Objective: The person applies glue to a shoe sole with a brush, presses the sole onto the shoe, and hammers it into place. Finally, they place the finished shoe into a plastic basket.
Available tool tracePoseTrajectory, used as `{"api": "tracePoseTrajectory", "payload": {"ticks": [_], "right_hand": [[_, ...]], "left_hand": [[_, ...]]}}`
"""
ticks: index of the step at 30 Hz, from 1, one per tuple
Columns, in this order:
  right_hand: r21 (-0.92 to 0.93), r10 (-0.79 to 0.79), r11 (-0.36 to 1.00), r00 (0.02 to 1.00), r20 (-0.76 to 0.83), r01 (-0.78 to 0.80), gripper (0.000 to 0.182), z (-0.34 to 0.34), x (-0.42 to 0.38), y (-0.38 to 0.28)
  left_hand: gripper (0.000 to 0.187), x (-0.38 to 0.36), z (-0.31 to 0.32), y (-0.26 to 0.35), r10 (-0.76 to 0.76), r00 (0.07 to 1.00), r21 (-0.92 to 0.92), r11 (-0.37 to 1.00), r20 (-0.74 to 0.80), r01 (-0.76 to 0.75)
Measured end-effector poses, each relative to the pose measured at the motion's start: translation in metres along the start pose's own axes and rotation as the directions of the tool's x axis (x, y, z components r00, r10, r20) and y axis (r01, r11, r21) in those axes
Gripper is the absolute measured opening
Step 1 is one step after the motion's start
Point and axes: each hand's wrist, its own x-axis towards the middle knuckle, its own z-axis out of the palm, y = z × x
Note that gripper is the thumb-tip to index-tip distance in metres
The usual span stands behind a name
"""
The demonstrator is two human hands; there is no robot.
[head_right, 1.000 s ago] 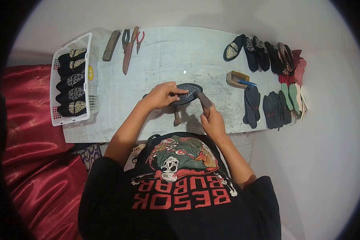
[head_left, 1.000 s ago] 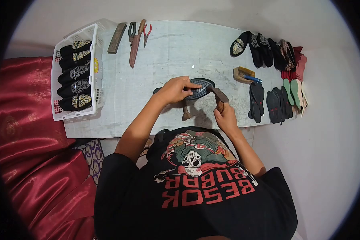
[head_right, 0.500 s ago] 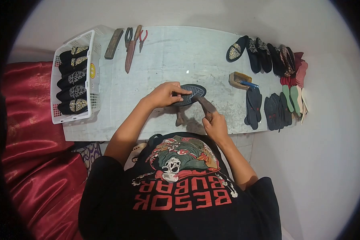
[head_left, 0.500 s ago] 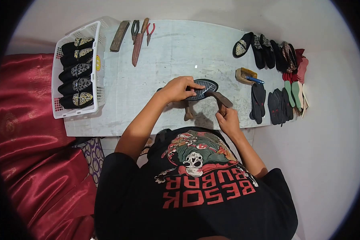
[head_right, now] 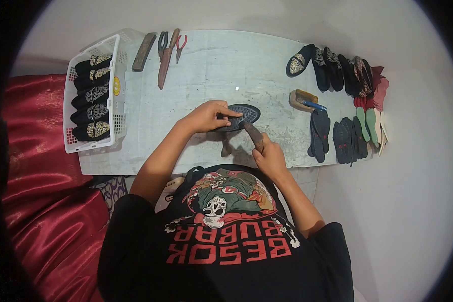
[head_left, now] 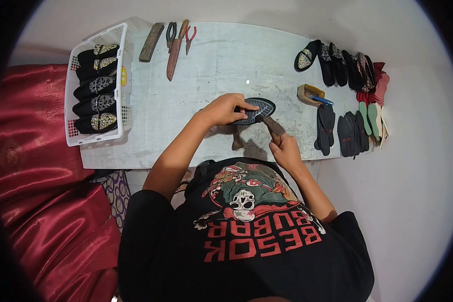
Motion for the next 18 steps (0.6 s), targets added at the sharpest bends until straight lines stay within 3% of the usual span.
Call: {"api": "tracePoseTrajectory", "payload": {"ticks": [1,3,6,7,9,12,16,18], "right_hand": [[-0.001,-0.004,1.0,1.0,0.0,0.004,0.025,-0.002,-0.001,-0.002],[0.14,-0.189,0.97,0.979,-0.08,0.199,0.025,-0.002,-0.006,-0.005],[0.113,-0.241,0.962,0.968,-0.068,0.248,0.025,0.0,-0.006,-0.006],[0.115,-0.234,0.963,0.969,-0.076,0.242,0.025,0.003,-0.004,-0.006],[0.077,-0.063,0.995,0.996,0.062,0.058,0.025,0.01,0.005,-0.004],[-0.047,-0.107,0.993,0.993,0.039,0.109,0.025,0.011,0.002,-0.002],[-0.019,-0.1,0.995,0.994,0.041,0.101,0.024,0.014,-0.002,-0.003],[0.054,-0.192,0.98,0.981,-0.019,0.193,0.024,0.014,-0.005,-0.003]], "left_hand": [[0.048,0.001,-0.003,0.002,-0.021,1.0,0.035,0.999,0.009,0.021],[0.048,0.0,-0.003,0.001,-0.016,1.0,-0.012,1.0,0.007,0.016],[0.048,-0.001,-0.005,0.001,-0.003,1.0,-0.021,1.0,0.031,0.004],[0.049,0.0,-0.005,0.001,0.0,0.999,0.014,1.0,0.051,0.0],[0.052,-0.002,-0.006,0.003,-0.019,0.996,0.036,0.999,0.083,0.016],[0.06,-0.004,-0.009,0.005,-0.024,0.992,0.054,0.998,0.124,0.017],[0.068,-0.006,-0.014,0.009,-0.037,0.978,-0.008,0.999,0.204,0.039],[0.069,-0.005,-0.015,0.006,-0.022,0.979,0.008,1.0,0.203,0.021]]}}
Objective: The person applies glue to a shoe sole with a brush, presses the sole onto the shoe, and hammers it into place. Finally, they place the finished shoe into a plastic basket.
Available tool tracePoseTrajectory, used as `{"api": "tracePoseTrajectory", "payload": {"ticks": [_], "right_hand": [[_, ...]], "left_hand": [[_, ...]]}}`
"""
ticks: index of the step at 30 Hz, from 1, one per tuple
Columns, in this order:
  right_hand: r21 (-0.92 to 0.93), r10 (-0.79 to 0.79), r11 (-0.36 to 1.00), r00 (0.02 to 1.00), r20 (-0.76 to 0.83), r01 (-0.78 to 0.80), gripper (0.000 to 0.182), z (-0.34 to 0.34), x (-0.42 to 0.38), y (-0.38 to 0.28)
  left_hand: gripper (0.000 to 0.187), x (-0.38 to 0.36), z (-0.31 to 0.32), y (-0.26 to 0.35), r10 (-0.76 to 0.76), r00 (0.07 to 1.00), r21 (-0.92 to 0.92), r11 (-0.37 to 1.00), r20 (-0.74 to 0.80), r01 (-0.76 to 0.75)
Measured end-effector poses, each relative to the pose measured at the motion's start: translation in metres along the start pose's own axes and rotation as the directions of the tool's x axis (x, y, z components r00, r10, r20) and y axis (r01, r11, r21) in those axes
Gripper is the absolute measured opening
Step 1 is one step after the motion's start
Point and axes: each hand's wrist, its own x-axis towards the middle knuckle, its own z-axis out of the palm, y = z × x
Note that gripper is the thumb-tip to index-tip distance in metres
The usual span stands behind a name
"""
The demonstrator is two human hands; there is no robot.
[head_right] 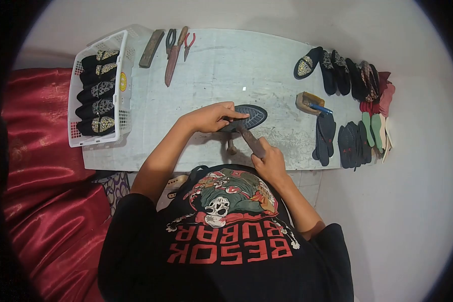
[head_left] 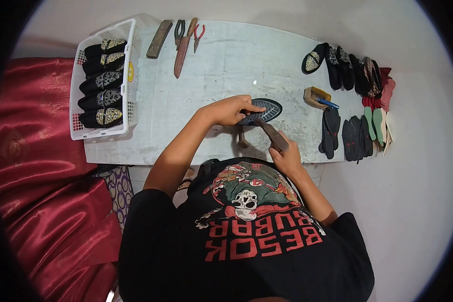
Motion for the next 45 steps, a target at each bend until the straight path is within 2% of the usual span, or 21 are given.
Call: {"api": "tracePoseTrajectory", "payload": {"ticks": [4,6,9,13,14,15,17,19,23,25,26,27,29,34,37,39,45], "right_hand": [[-0.014,-0.016,1.0,1.0,-0.026,0.015,0.025,-0.003,0.007,-0.009],[-0.137,0.091,0.987,0.994,0.066,-0.081,0.025,-0.001,0.014,-0.006],[-0.163,0.09,0.984,0.993,0.072,-0.078,0.025,-0.006,0.013,-0.015],[-0.141,-0.015,0.99,0.999,0.038,0.02,0.026,0.002,0.009,-0.013],[-0.143,0.074,0.988,0.994,0.077,-0.062,0.026,0.006,0.01,-0.013],[-0.147,0.164,0.978,0.979,0.119,-0.146,0.026,0.01,0.009,-0.015],[-0.168,0.162,0.975,0.981,0.109,-0.142,0.028,0.009,0.012,-0.021],[-0.167,0.161,0.976,0.981,0.109,-0.141,0.028,0.005,0.013,-0.026],[-0.088,0.108,0.991,0.987,0.115,-0.098,0.028,-0.009,0.019,-0.032],[0.032,0.159,0.987,0.987,0.027,-0.16,0.03,-0.018,0.023,-0.046],[0.034,0.229,0.973,0.973,0.026,-0.23,0.033,-0.022,0.027,-0.054],[0.031,0.228,0.973,0.973,0.028,-0.228,0.033,-0.022,0.031,-0.05],[-0.142,0.194,0.973,0.979,0.067,-0.183,0.033,-0.021,0.038,-0.035],[-0.179,0.12,0.978,0.99,0.068,-0.107,0.034,-0.021,0.042,-0.03],[-0.183,0.149,0.974,0.986,0.071,-0.134,0.035,-0.026,0.044,-0.038],[-0.192,0.192,0.963,0.981,0.0,-0.189,0.035,-0.021,0.046,-0.03],[-0.222,0.169,0.962,0.985,0.021,-0.161,0.035,-0.03,0.049,-0.033]], "left_hand": [[0.071,0.001,-0.003,0.001,-0.004,1.0,-0.009,1.0,0.021,0.004],[0.071,0.003,-0.002,-0.004,-0.005,1.0,-0.046,0.999,0.024,0.006],[0.07,0.002,-0.002,-0.007,0.003,1.0,-0.075,0.997,0.004,-0.003],[0.064,-0.002,0.001,0.001,-0.004,0.999,-0.052,0.999,-0.044,0.002],[0.064,-0.004,0.004,0.002,-0.005,0.999,-0.053,0.999,-0.049,0.002],[0.062,-0.008,0.007,0.003,-0.027,0.993,-0.052,0.998,-0.114,0.022],[0.06,-0.016,0.012,0.004,-0.048,0.982,-0.048,0.998,-0.182,0.04],[0.056,-0.025,0.015,0.005,0.007,0.887,0.28,0.95,-0.461,0.138],[0.053,-0.029,0.03,-0.002,-0.05,0.879,0.181,0.972,-0.473,0.153],[0.047,-0.029,0.034,0.001,-0.073,0.857,0.219,0.953,-0.51,0.211],[0.047,-0.03,0.035,0.0,-0.077,0.853,0.214,0.953,-0.515,0.215],[0.048,-0.03,0.034,-0.002,-0.091,0.858,0.204,0.954,-0.506,0.221],[0.048,-0.028,0.033,-0.004,-0.095,0.866,0.202,0.954,-0.491,0.219],[0.047,-0.029,0.034,-0.008,-0.109,0.868,0.167,0.962,-0.484,0.214],[0.046,-0.031,0.04,-0.004,-0.087,0.85,0.218,0.949,-0.52,0.23],[0.046,-0.032,0.043,-0.002,-0.075,0.842,0.241,0.941,-0.534,0.236],[0.048,-0.034,0.048,-0.002,-0.046,0.848,0.264,0.94,-0.529,0.216]]}}
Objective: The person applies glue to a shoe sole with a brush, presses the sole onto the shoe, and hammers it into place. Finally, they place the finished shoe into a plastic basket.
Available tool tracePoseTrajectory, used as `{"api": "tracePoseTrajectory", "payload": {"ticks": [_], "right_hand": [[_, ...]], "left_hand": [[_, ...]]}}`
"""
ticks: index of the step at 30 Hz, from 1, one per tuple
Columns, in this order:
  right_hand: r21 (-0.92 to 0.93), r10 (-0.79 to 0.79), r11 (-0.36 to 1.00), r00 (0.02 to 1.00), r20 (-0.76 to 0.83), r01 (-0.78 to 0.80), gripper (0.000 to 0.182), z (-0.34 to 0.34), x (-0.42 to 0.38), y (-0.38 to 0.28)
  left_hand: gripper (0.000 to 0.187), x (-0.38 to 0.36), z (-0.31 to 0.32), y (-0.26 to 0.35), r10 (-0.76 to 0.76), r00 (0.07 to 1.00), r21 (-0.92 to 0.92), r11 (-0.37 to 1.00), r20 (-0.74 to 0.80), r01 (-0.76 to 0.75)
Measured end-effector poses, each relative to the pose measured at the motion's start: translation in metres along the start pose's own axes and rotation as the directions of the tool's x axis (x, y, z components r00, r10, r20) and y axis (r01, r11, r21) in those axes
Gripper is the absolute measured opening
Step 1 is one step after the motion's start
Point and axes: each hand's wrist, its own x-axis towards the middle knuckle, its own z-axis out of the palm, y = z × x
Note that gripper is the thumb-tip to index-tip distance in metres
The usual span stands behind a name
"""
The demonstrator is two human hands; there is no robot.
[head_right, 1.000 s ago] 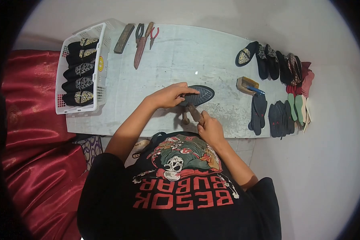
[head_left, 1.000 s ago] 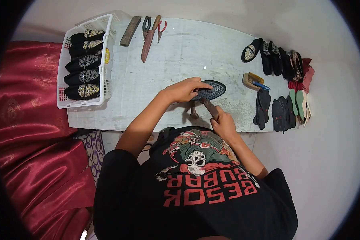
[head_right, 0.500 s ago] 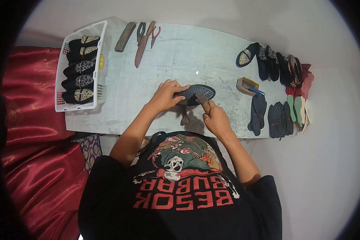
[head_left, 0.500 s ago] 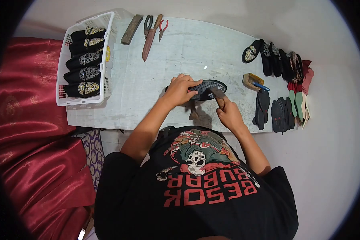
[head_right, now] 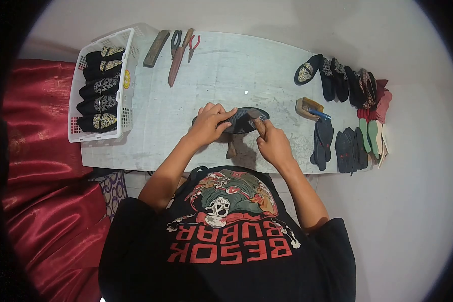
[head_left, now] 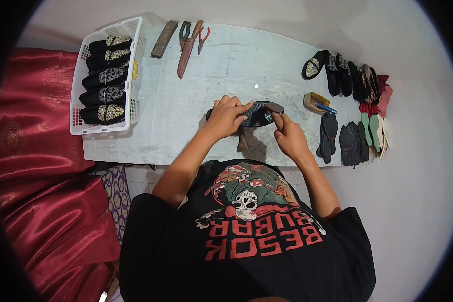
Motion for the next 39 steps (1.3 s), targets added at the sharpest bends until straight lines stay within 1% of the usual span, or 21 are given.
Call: {"api": "tracePoseTrajectory", "payload": {"ticks": [1,3,6,7,8,10,14,16,18,20,22,23,25,26,28,29,31,32,33,34,39], "right_hand": [[0.0,-0.002,1.0,1.0,0.0,0.002,0.035,0.0,-0.002,0.001],[0.131,0.014,0.991,0.992,-0.126,0.003,0.036,0.001,-0.007,0.004],[0.08,0.041,0.996,0.992,-0.121,-0.032,0.034,0.007,-0.006,0.021],[0.094,-0.019,0.995,0.988,-0.156,0.034,0.033,0.014,-0.004,0.028],[0.096,-0.01,0.995,0.986,-0.169,0.026,0.033,0.017,-0.005,0.035],[0.044,-0.007,0.999,0.992,-0.129,0.012,0.03,0.016,-0.006,0.031],[0.098,0.01,0.995,0.992,-0.128,0.003,0.029,0.009,-0.009,0.028],[0.126,-0.01,0.992,0.989,-0.148,0.028,0.028,0.012,-0.016,0.025],[0.157,-0.022,0.986,0.986,-0.168,0.048,0.028,0.014,-0.023,0.017],[0.201,-0.045,0.978,0.997,-0.061,0.056,0.027,0.014,-0.029,0.007],[0.189,-0.032,0.981,0.999,-0.035,0.038,0.026,0.029,-0.026,0.015],[0.174,-0.015,0.985,1.0,-0.026,0.019,0.026,0.038,-0.022,0.021],[0.154,-0.006,0.988,1.0,-0.013,0.008,0.025,0.04,-0.021,0.018],[0.168,-0.006,0.986,1.0,-0.022,0.01,0.026,0.038,-0.023,0.017],[0.179,-0.005,0.984,1.0,-0.028,0.01,0.026,0.037,-0.023,0.016],[0.163,-0.002,0.987,1.0,-0.023,0.006,0.026,0.037,-0.022,0.017],[0.146,0.0,0.989,1.0,-0.021,0.003,0.026,0.037,-0.022,0.019],[0.165,0.006,0.986,1.0,-0.017,-0.003,0.027,0.038,-0.022,0.019],[0.182,0.007,0.983,1.0,-0.011,-0.005,0.028,0.038,-0.021,0.018],[0.178,-0.002,0.984,1.0,-0.004,0.003,0.028,0.038,-0.022,0.016],[0.173,0.007,0.985,0.999,-0.032,-0.002,0.035,0.032,-0.022,0.009]], "left_hand": [[0.048,-0.001,0.001,-0.001,-0.004,1.0,-0.011,1.0,-0.007,0.004],[0.047,-0.001,0.004,-0.004,0.007,0.999,-0.019,1.0,-0.037,-0.007],[0.046,-0.004,0.009,-0.007,0.014,0.998,-0.023,1.0,-0.067,-0.016],[0.046,-0.002,0.009,-0.007,0.016,0.997,-0.016,1.0,-0.072,-0.018],[0.046,-0.001,0.009,-0.007,0.031,0.997,-0.017,0.999,-0.067,-0.032],[0.048,-0.001,0.005,-0.007,0.0,1.0,-0.057,0.998,-0.02,-0.001],[0.048,-0.003,0.003,-0.004,-0.01,1.0,-0.02,1.0,-0.019,0.009],[0.046,-0.006,0.006,-0.005,0.023,0.992,0.037,0.999,-0.127,-0.019],[0.045,-0.007,0.012,-0.006,-0.002,0.988,0.006,1.0,-0.158,0.004],[0.044,-0.006,0.015,-0.008,-0.019,0.983,-0.025,1.0,-0.183,0.015],[0.045,-0.004,0.007,-0.006,-0.159,0.983,-0.243,0.954,0.096,0.178],[0.045,-0.005,0.004,-0.004,-0.161,0.982,-0.243,0.953,0.095,0.18],[0.048,-0.007,-0.001,0.001,-0.138,0.985,-0.116,0.982,0.102,0.149],[0.048,-0.009,0.0,-0.003,-0.144,0.985,-0.119,0.981,0.095,0.155],[0.053,-0.015,-0.003,-0.015,-0.068,0.993,0.071,0.996,0.098,0.061],[0.053,-0.021,-0.006,-0.022,-0.069,0.993,0.066,0.996,0.098,0.063],[0.057,-0.03,-0.021,-0.031,-0.282,0.95,0.013,0.959,0.133,0.282],[0.057,-0.032,-0.02,-0.037,-0.286,0.949,0.011,0.958,0.129,0.287],[0.056,-0.034,-0.019,-0.044,-0.285,0.946,-0.209,0.926,0.156,0.313],[0.054,-0.037,-0.016,-0.049,-0.278,0.944,-0.417,0.848,0.179,0.328],[0.045,-0.037,-0.003,-0.053,-0.317,0.943,-0.507,0.8,0.097,0.321]]}}
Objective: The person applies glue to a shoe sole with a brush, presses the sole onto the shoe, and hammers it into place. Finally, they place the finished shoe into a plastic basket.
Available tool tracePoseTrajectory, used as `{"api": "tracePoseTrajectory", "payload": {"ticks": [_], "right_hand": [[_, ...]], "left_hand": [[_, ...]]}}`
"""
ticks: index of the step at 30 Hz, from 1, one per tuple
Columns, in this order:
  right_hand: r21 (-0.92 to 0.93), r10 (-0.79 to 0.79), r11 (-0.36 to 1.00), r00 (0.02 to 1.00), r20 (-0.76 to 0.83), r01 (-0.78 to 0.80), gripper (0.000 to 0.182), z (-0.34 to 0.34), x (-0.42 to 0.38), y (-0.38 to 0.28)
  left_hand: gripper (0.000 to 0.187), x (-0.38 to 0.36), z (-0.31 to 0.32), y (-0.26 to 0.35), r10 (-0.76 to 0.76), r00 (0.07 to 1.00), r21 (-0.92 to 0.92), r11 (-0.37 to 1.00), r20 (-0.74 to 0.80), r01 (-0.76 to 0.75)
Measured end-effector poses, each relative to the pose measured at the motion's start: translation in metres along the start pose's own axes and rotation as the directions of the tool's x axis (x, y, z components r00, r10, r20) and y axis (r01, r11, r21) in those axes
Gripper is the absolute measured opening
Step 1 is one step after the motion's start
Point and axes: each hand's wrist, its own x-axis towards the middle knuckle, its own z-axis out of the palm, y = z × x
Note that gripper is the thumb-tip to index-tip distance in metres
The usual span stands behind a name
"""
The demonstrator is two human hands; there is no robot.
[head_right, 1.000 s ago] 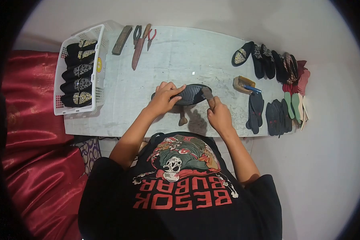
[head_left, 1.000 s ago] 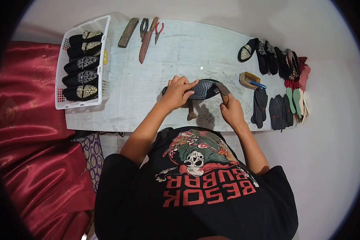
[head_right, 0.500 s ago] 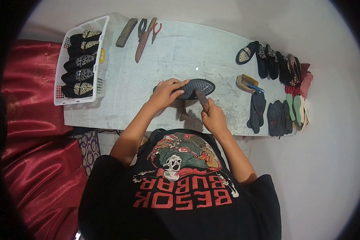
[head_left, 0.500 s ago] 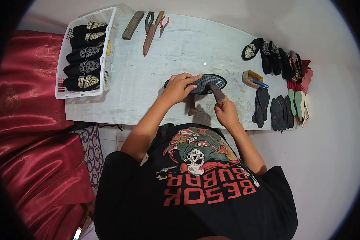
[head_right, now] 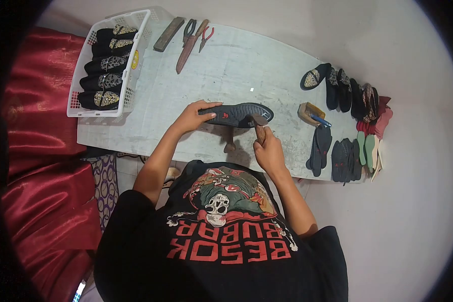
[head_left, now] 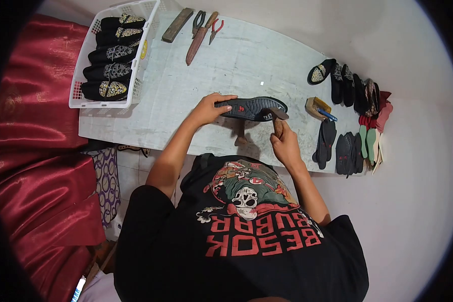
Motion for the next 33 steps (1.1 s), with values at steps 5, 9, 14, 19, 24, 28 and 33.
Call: {"api": "tracePoseTrajectory", "payload": {"ticks": [5,9,14,19,24,28,33], "right_hand": [[0.055,-0.077,0.996,0.996,0.037,0.075,0.035,0.01,-0.004,-0.007],[-0.162,-0.088,0.979,0.977,0.192,0.12,0.033,0.016,0.002,-0.01],[0.0,-0.229,0.973,0.967,0.113,0.231,0.029,0.016,0.005,-0.014],[-0.081,-0.179,0.976,0.961,0.21,0.2,0.028,0.026,0.012,-0.014],[-0.099,-0.12,0.984,0.959,0.258,0.149,0.027,0.021,0.009,-0.034],[-0.045,-0.138,0.987,0.955,0.262,0.155,0.027,0.026,0.008,-0.038],[-0.029,-0.145,0.988,0.968,0.205,0.155,0.026,0.035,0.016,-0.029]], "left_hand": [[0.043,-0.002,0.005,-0.002,-0.011,0.997,-0.017,1.0,-0.076,0.01],[0.043,0.001,0.004,0.0,-0.018,0.998,-0.015,1.0,-0.054,0.017],[0.042,0.0,0.002,0.005,-0.037,0.998,-0.012,0.999,-0.058,0.036],[0.045,0.0,0.003,0.002,-0.067,0.998,-0.079,0.995,-0.019,0.065],[0.044,-0.004,-0.002,0.013,-0.093,0.996,-0.061,0.994,0.005,0.093],[0.044,-0.002,-0.002,0.004,-0.028,1.0,-0.085,0.996,-0.01,0.027],[0.044,0.003,-0.001,0.0,-0.024,1.0,-0.078,0.997,0.011,0.025]]}}
